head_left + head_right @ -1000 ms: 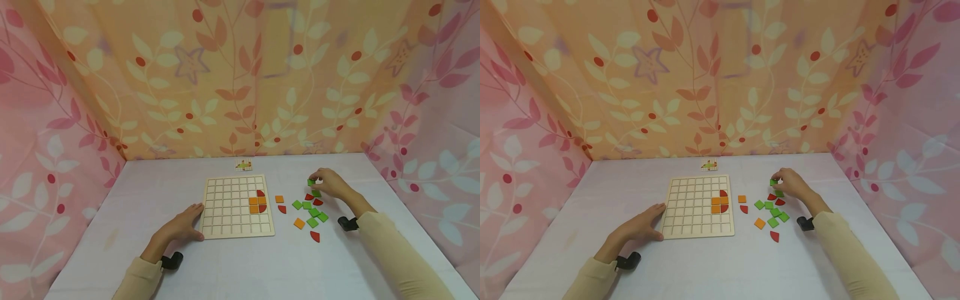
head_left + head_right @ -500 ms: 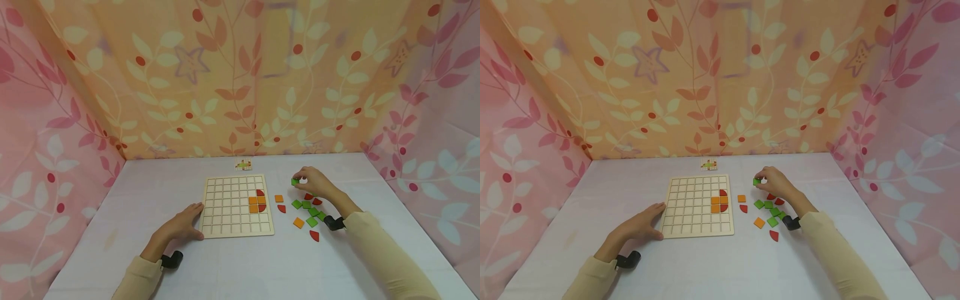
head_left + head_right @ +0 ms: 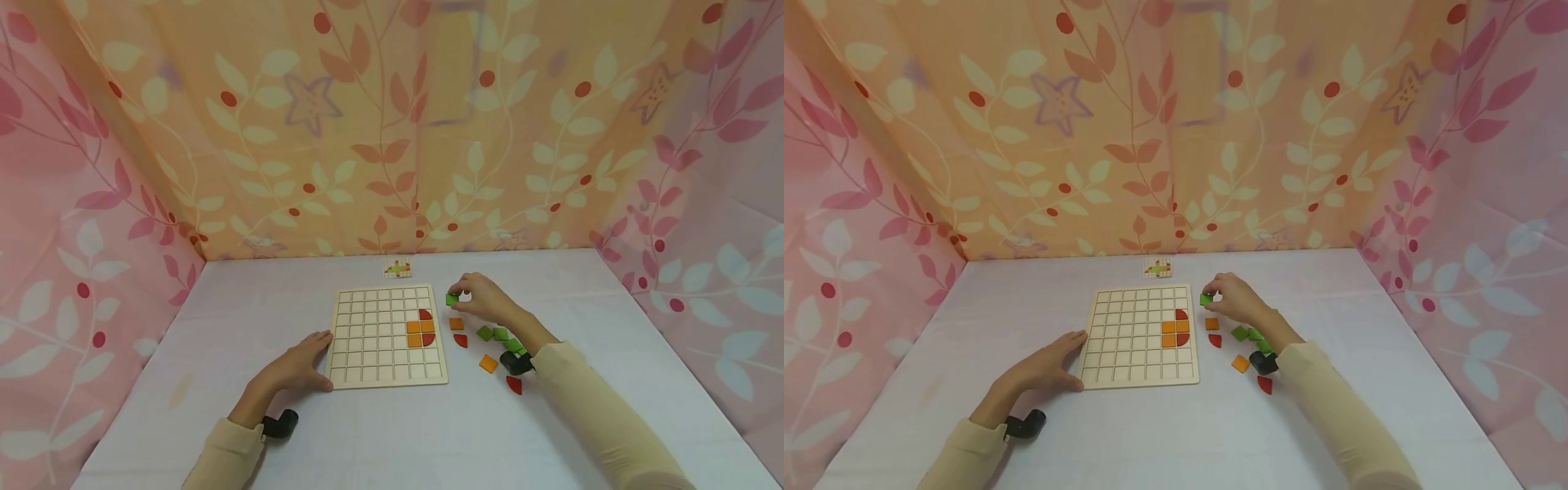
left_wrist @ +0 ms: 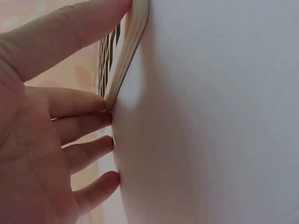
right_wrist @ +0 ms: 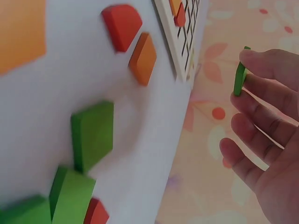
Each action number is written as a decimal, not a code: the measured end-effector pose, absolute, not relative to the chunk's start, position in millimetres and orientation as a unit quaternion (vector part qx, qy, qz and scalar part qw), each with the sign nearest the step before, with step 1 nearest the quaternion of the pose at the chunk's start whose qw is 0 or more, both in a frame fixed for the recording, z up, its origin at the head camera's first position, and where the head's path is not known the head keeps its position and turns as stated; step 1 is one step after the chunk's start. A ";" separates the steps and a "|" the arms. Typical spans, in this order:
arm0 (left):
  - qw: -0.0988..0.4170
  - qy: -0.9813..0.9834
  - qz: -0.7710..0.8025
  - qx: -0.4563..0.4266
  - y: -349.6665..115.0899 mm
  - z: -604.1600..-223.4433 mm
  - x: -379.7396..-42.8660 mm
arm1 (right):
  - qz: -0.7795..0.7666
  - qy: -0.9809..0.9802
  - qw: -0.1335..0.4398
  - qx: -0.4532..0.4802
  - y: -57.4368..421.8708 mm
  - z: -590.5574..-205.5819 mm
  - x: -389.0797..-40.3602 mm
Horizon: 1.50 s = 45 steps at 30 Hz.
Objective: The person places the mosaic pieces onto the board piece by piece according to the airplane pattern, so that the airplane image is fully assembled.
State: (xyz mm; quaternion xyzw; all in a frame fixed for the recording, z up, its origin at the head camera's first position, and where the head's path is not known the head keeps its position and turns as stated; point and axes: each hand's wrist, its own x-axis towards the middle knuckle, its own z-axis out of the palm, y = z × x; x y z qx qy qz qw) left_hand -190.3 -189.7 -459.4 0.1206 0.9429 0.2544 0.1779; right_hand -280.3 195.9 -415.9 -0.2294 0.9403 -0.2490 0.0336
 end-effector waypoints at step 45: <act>0.182 0.944 0.249 0.119 -187.9 -454.8 -189.3 | -0.179 0.930 0.079 -0.312 96.8 -449.9 -283.4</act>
